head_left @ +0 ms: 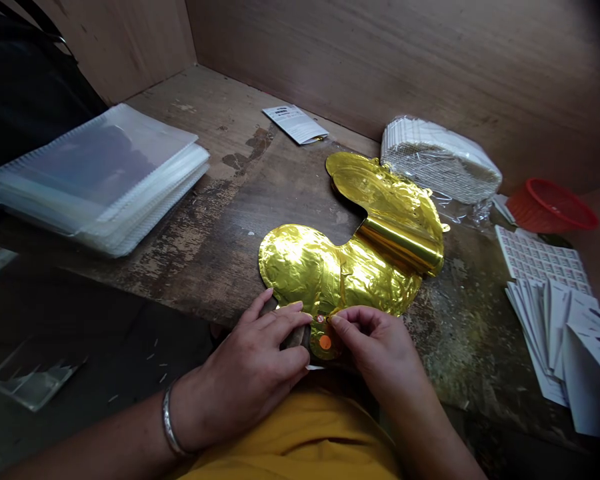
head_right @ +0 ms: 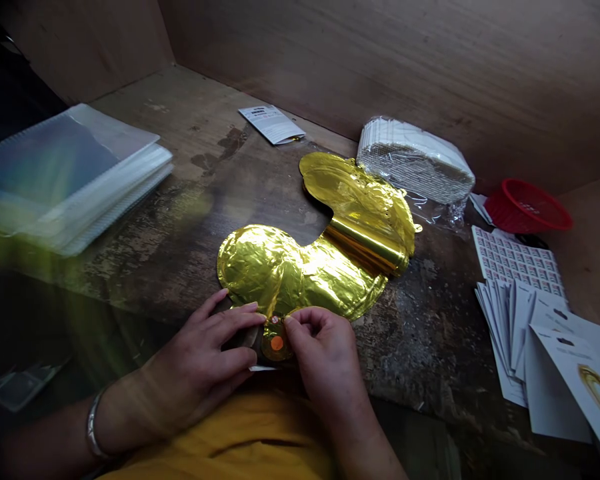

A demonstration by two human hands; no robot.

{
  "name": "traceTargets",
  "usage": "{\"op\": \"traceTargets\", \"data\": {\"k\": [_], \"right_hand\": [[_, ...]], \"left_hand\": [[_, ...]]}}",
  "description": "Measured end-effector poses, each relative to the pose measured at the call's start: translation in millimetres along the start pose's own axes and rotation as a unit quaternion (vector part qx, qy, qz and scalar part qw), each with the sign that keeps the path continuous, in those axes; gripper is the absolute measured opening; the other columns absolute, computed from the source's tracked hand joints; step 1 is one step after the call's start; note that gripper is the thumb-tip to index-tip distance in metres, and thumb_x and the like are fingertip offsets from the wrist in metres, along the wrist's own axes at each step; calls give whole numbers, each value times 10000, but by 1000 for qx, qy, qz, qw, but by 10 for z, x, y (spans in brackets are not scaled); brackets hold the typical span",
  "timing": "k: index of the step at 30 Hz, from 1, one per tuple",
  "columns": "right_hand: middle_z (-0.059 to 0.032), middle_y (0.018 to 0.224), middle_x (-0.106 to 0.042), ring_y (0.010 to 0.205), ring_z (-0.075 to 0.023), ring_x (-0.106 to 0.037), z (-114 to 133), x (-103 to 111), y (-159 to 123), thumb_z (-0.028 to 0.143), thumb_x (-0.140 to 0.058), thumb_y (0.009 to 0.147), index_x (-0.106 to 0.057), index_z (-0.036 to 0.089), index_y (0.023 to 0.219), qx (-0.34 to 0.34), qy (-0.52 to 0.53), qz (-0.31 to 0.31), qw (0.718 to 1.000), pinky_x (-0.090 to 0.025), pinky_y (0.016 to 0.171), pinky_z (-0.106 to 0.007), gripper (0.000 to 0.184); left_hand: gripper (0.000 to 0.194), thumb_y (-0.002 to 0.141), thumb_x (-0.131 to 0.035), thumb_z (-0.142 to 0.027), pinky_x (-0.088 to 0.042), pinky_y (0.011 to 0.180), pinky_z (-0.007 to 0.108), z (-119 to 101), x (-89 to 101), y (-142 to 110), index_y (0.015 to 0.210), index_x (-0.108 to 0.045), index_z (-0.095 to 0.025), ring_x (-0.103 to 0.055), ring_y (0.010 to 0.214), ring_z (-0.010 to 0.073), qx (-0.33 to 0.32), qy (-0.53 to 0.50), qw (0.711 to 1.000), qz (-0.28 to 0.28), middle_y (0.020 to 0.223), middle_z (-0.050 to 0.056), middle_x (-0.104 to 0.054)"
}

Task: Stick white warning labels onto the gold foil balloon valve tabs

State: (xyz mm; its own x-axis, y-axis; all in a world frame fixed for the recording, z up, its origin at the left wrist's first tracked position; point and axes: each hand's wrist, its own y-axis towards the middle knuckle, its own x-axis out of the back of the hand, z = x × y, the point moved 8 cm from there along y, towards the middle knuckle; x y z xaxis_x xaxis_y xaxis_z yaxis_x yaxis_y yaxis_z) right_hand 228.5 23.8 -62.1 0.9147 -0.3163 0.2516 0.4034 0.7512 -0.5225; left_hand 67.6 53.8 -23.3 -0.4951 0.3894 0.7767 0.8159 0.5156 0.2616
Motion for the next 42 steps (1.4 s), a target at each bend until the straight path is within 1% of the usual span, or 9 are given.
{"op": "traceTargets", "data": {"k": [8,16,20,24,26,28,32,36,42], "right_hand": [[-4,571,-606,509,-135,-521,94,14,-14,446,-635,779,-572,185,682,55,-151,-32,986,-371,461,-238,285],[-7,811,-585,668,-161,-552,511,186,-226,380,-625,844,-582,209,983,281,-363,-178,870,-420,599,-289,225],[-12,783,-583,690,-169,-554,451,171,-149,370,-595,886,-581,213,779,298,-381,-128,866,-434,639,-311,190],[-52,794,-616,723,-200,-567,476,401,-226,297,-560,912,-587,199,806,343,-383,-181,838,-468,644,-349,146],[-91,976,-670,910,-233,-593,514,331,-376,246,-569,914,-626,185,1003,435,-391,-131,800,-504,792,-390,122],[-94,1162,-670,1106,-261,-549,468,154,-515,221,-623,889,-602,181,1183,502,-418,-39,756,-480,948,-419,297],[-88,1228,-676,1116,-264,-560,362,-66,-625,173,-661,860,-616,153,1209,548,-436,18,714,-503,960,-412,353],[-85,1142,-717,995,-227,-620,416,-91,-640,79,-591,878,-659,158,1131,574,-381,-10,724,-541,883,-373,273],[-50,861,-724,782,-173,-661,438,33,-356,186,-557,903,-693,199,860,405,-257,36,877,-541,707,-290,143]], "left_hand": [[85,938,-574,-256,-149,1132,581,-54,-56,14,871,-624,-244,-483,1277,275,-49,46,997,-24,1402,-52,-544],[91,930,-588,-267,-121,1136,617,-75,-103,30,854,-625,-232,-488,1254,282,-68,70,995,-12,1385,-33,-559],[95,935,-566,-264,-137,1135,615,-79,-64,41,862,-618,-230,-481,1256,277,-60,57,997,2,1374,-16,-561],[138,924,-525,-221,-263,1135,505,-65,35,59,813,-602,-190,-447,1283,256,-35,14,999,28,1363,86,-511],[129,913,-511,-196,-289,1142,469,-70,90,53,819,-597,-177,-386,1335,265,-31,-4,999,30,1402,116,-443],[109,912,-508,-199,-250,1167,497,-69,117,36,851,-597,-186,-300,1395,286,-25,-10,999,36,1442,112,-395],[129,932,-486,-220,-187,1189,527,-65,86,-15,873,-600,-202,-244,1434,279,-6,3,997,73,1473,89,-377],[139,938,-473,-213,-197,1196,497,-102,102,-40,884,-601,-199,-290,1418,253,-5,4,997,79,1460,83,-400],[122,923,-497,-207,-233,1182,459,-180,200,2,900,-617,-211,-330,1380,237,-10,2,999,51,1449,52,-424]]}}
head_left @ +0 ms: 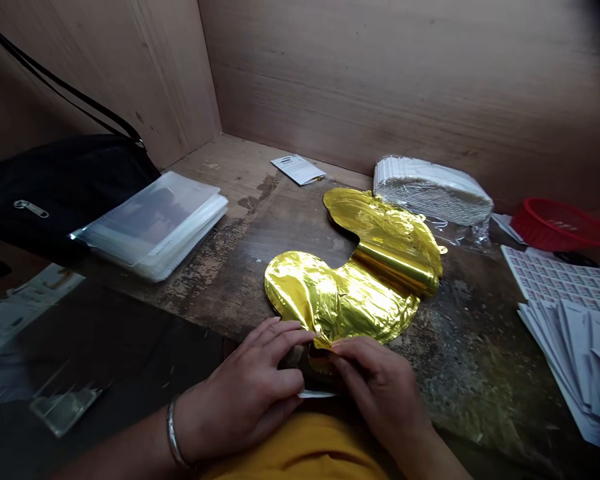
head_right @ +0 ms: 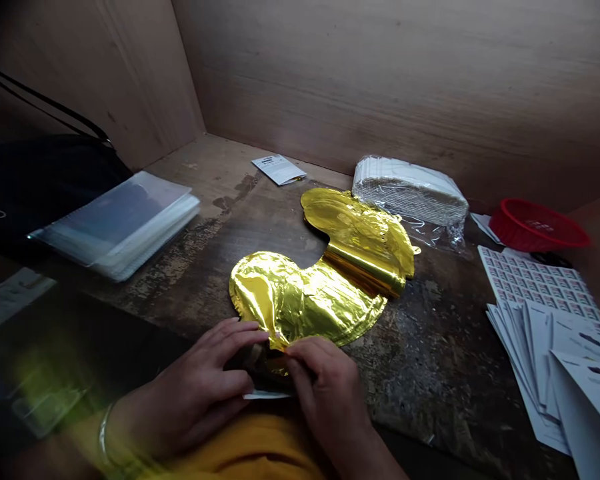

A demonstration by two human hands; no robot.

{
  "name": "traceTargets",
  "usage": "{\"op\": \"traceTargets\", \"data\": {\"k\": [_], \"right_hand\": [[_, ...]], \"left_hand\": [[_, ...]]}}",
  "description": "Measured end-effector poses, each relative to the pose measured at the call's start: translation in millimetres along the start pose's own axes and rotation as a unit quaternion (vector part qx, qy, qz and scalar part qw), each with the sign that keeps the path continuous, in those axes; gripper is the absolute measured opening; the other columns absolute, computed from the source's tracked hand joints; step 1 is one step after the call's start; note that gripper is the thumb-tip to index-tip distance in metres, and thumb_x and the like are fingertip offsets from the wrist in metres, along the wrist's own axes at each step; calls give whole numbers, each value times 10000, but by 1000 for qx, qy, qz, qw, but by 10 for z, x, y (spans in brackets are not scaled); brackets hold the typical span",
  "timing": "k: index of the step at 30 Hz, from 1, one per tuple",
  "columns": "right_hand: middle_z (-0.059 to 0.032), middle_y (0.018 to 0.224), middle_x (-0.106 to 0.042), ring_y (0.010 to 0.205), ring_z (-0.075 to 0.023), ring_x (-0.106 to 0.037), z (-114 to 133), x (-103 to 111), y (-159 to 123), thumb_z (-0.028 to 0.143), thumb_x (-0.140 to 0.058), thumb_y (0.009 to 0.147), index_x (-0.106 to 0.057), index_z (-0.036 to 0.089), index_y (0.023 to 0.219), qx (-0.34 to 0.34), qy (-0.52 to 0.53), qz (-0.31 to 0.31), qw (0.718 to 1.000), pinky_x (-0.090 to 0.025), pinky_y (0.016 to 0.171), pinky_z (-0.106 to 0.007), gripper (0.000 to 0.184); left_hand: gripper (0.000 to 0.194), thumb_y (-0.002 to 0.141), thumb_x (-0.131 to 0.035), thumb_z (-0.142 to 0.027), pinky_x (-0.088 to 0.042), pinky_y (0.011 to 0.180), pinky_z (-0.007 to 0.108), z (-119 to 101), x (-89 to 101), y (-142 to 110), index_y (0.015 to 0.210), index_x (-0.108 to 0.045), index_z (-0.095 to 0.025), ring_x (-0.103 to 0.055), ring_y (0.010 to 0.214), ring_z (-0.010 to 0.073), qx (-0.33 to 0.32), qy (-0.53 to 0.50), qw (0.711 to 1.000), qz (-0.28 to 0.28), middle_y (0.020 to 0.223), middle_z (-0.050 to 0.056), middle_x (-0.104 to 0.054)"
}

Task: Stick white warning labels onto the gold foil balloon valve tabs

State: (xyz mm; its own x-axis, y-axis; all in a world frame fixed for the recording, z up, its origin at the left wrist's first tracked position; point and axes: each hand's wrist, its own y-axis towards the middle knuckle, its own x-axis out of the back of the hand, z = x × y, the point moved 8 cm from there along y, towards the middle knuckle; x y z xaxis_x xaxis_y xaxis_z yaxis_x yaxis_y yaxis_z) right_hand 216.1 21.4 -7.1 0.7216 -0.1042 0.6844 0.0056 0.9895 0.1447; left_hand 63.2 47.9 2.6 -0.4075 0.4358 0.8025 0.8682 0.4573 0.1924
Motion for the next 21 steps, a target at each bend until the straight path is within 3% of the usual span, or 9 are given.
{"op": "traceTargets", "data": {"k": [5,11,17,19,21], "right_hand": [[-10,633,-629,594,-160,-566,-282,18,99,417,-654,836,-651,187,663,-175,104,42,978,-435,558,-269,288],[20,588,-524,556,-111,-430,-469,17,181,515,-636,827,-636,151,680,-271,250,89,925,-327,520,-238,392],[45,598,-494,563,-102,-421,-425,40,227,466,-620,860,-546,177,712,-256,316,88,910,-342,544,-230,334],[38,620,-500,570,-113,-443,-380,76,248,464,-578,889,-523,192,713,-230,283,73,928,-376,548,-240,330],[-6,740,-591,689,-156,-541,-300,181,290,439,-628,858,-543,198,742,-151,188,27,970,-456,649,-284,281]], "left_hand": [[131,918,-516,-230,-321,1123,431,-37,59,55,847,-624,-208,-412,1296,233,2,12,1000,-9,1415,36,-477],[121,893,-543,-211,-337,1121,402,-119,103,113,794,-610,-194,-449,1271,232,-25,33,999,-31,1383,43,-521],[105,889,-536,-201,-298,1159,422,-171,-13,138,814,-609,-189,-416,1340,253,-64,54,996,-2,1436,63,-489],[97,890,-539,-223,-324,1140,435,-150,-36,175,844,-613,-181,-428,1329,277,-63,52,997,7,1437,95,-478],[95,886,-542,-238,-380,1085,451,-123,-30,221,853,-615,-186,-494,1247,289,-56,38,998,8,1351,116,-531]]}}
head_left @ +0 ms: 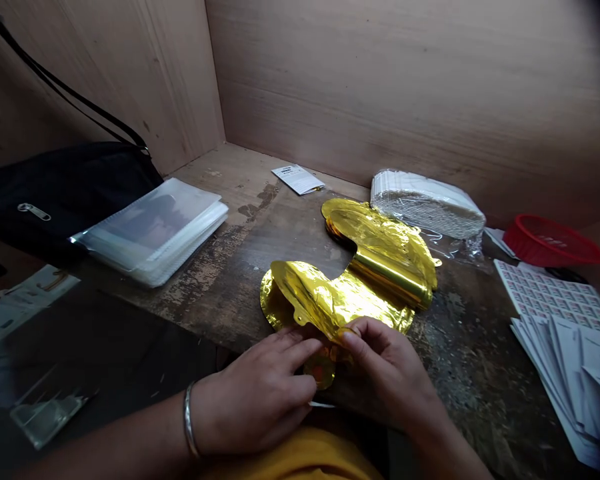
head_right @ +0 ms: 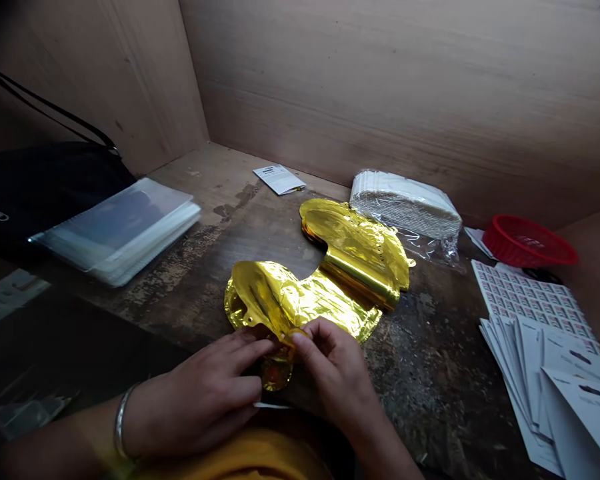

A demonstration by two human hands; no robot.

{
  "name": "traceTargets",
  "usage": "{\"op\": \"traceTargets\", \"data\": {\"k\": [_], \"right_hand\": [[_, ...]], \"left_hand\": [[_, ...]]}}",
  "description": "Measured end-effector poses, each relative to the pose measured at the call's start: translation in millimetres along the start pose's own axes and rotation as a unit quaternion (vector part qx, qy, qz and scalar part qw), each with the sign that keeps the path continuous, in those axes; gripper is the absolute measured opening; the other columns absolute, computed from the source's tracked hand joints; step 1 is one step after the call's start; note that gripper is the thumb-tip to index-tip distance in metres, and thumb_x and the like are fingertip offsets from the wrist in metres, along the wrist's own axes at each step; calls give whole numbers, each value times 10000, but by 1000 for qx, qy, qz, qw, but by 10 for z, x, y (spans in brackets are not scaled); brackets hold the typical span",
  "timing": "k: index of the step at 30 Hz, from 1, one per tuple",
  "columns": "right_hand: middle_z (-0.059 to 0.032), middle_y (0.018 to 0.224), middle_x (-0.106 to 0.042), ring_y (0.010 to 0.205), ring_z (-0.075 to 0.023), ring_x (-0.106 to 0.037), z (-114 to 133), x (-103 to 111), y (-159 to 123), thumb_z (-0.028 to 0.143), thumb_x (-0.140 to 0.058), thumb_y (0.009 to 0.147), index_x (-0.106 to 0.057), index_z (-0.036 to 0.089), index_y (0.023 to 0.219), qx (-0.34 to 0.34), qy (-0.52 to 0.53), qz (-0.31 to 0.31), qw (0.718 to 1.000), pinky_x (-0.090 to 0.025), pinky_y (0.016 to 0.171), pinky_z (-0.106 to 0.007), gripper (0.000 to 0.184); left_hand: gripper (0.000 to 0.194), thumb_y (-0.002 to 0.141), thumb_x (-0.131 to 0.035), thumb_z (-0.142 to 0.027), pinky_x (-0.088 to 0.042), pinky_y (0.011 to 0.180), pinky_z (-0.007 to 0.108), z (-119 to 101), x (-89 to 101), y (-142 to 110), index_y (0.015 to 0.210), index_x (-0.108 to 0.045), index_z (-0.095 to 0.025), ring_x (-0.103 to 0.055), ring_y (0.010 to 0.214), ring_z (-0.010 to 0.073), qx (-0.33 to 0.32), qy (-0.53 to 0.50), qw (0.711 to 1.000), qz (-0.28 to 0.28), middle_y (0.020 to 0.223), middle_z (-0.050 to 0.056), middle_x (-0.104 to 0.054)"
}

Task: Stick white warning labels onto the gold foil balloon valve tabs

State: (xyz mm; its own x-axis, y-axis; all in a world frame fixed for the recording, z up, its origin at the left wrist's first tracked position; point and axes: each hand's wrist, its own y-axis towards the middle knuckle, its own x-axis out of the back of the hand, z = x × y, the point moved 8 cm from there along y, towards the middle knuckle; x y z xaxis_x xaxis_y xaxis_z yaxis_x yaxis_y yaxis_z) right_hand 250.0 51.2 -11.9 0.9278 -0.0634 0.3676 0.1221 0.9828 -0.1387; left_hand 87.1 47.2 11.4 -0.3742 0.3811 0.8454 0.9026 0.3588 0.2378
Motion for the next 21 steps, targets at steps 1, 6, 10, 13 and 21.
{"op": "traceTargets", "data": {"k": [1,6,10,13,21], "right_hand": [[-46,870,-640,815,-196,-584,76,24,-13,414,-686,815,-583,195,810,62,-62,-24,996,-484,750,-325,242],[-126,1307,-590,1238,-292,-484,164,-115,-151,197,-684,785,-593,195,1247,217,-263,-25,940,-407,1040,-451,471],[-68,935,-714,864,-215,-635,208,-7,-40,232,-506,925,-716,215,949,171,-221,-27,960,-517,762,-335,213],[-23,692,-669,647,-184,-608,152,432,333,362,-559,908,-694,175,761,41,-178,-81,980,-470,571,-283,273],[-35,972,-666,814,-151,-646,-20,1739,1494,328,-606,921,-641,146,995,-62,-278,-236,929,-549,728,-328,200]], "left_hand": [[93,881,-543,-239,-423,1035,439,16,2,19,841,-611,-191,-540,1167,278,6,-14,1000,3,1266,115,-569],[52,844,-556,-224,-509,834,314,73,16,60,802,-586,-216,-587,893,201,51,-70,996,17,1004,56,-591],[54,848,-563,-228,-463,1003,310,98,27,41,874,-608,-244,-567,1151,228,11,-30,999,-37,1255,65,-598],[90,805,-561,-227,-449,1030,343,137,-46,0,890,-580,-247,-508,1269,247,-66,16,991,-113,1426,88,-504],[209,773,-511,-127,-437,1071,333,159,-16,-4,943,-588,-222,-462,1331,194,-45,18,996,-81,1420,92,-520]]}}
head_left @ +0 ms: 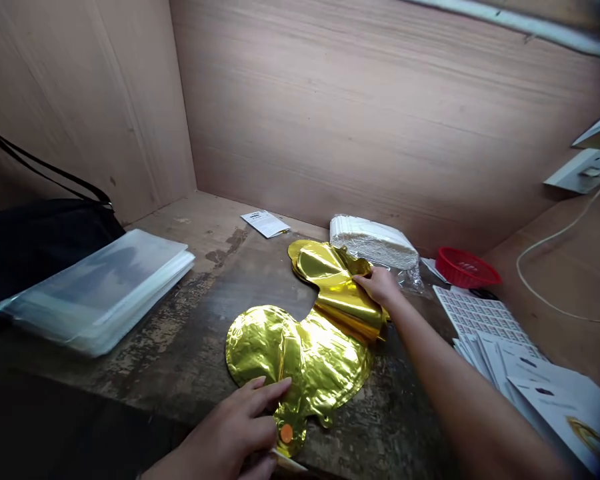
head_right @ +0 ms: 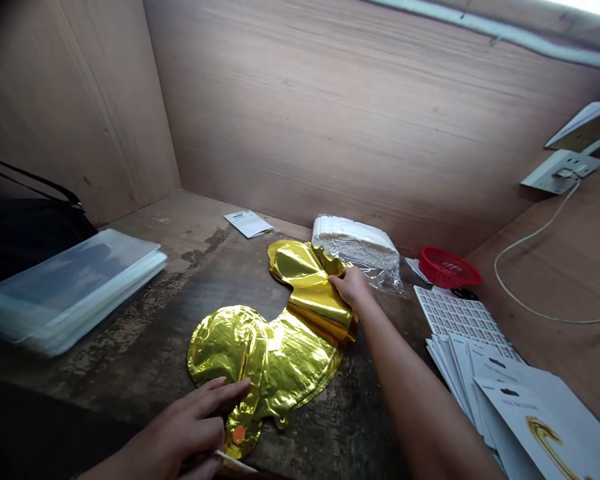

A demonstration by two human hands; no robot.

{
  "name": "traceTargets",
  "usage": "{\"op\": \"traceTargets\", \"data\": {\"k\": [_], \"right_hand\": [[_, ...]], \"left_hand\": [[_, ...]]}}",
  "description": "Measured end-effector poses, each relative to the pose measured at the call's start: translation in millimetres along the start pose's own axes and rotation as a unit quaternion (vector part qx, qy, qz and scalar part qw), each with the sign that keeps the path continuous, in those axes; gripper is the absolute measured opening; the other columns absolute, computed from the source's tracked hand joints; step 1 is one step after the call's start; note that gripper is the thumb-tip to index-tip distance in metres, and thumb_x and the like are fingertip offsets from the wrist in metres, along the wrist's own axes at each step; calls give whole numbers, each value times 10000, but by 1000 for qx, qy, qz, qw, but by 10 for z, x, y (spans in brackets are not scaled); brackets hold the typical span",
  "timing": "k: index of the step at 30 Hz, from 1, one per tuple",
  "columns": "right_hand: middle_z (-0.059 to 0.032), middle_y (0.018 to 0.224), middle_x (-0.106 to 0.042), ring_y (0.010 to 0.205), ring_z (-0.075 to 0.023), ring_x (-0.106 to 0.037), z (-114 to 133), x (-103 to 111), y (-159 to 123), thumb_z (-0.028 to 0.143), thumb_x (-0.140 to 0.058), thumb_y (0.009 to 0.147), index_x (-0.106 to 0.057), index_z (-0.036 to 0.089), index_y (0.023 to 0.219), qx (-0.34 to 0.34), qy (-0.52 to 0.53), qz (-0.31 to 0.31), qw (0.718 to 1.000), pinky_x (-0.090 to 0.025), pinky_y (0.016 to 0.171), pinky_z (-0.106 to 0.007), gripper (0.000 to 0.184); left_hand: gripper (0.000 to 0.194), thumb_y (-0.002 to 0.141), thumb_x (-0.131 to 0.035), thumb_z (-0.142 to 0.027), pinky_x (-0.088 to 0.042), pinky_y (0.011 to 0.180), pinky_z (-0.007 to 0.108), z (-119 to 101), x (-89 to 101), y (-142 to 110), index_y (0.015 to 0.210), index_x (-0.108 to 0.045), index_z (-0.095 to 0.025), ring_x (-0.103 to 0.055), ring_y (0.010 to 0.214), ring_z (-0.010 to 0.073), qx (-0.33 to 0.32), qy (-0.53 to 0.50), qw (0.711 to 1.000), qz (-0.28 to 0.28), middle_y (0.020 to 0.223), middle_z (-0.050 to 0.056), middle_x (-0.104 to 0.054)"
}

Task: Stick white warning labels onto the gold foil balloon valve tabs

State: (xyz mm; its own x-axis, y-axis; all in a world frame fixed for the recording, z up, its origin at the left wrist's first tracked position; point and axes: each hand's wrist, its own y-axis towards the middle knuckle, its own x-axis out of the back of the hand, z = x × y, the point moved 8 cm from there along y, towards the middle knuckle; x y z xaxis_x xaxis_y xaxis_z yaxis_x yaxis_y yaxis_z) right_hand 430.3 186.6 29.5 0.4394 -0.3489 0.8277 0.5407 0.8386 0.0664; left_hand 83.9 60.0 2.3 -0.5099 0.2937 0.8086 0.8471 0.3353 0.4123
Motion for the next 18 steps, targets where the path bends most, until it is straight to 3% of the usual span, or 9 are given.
{"op": "traceTargets", "data": {"k": [4,7,9,11,13,15,18], "right_hand": [[-57,1092,-650,938,-184,-639,-51,129,68,324,-600,924,-635,175,1067,-2,-44,-61,997,-536,822,-376,209],[-122,1096,-657,1008,-251,-615,88,244,-299,294,-603,898,-653,134,1070,30,-46,-115,992,-467,917,-452,240],[-135,1096,-670,1008,-277,-615,253,275,-746,330,-561,902,-667,141,1088,73,-28,-127,989,-447,926,-442,286],[-74,988,-714,916,-246,-654,407,239,-1294,434,-510,917,-709,200,993,118,6,-97,988,-484,844,-371,316],[-68,862,-734,773,-230,-677,422,116,-1815,518,-467,919,-727,206,923,110,115,-19,987,-516,682,-320,406],[-84,821,-744,759,-242,-695,305,-41,-2205,576,-433,914,-729,198,912,46,210,37,976,-541,659,-316,481],[-94,903,-748,766,-246,-706,124,-269,-2472,555,-611,828,-672,199,1038,-56,322,79,942,-568,618,-296,418]], "left_hand": [[180,812,-543,-126,-385,1113,425,-4,51,46,938,-629,-222,-480,1315,241,78,-96,990,59,1433,70,-506],[91,847,-543,-155,-384,1092,434,55,71,63,827,-624,-191,-562,1205,240,126,-243,961,43,1284,80,-612],[110,871,-561,-203,-483,935,326,208,89,14,774,-598,-167,-624,1036,205,212,-373,903,-13,1135,81,-663],[166,880,-607,-275,-487,767,234,404,70,-130,769,-590,-152,-615,866,157,331,-494,798,-98,974,56,-676],[228,883,-627,-351,-448,650,194,498,41,-274,787,-585,-149,-557,709,111,404,-557,706,-166,807,12,-637],[266,882,-624,-399,-416,584,185,504,39,-338,802,-573,-151,-495,613,86,424,-575,671,-199,702,-20,-576],[288,870,-630,-415,-411,562,190,465,38,-367,797,-549,-149,-475,582,83,433,-580,653,-224,666,-27,-547]]}}
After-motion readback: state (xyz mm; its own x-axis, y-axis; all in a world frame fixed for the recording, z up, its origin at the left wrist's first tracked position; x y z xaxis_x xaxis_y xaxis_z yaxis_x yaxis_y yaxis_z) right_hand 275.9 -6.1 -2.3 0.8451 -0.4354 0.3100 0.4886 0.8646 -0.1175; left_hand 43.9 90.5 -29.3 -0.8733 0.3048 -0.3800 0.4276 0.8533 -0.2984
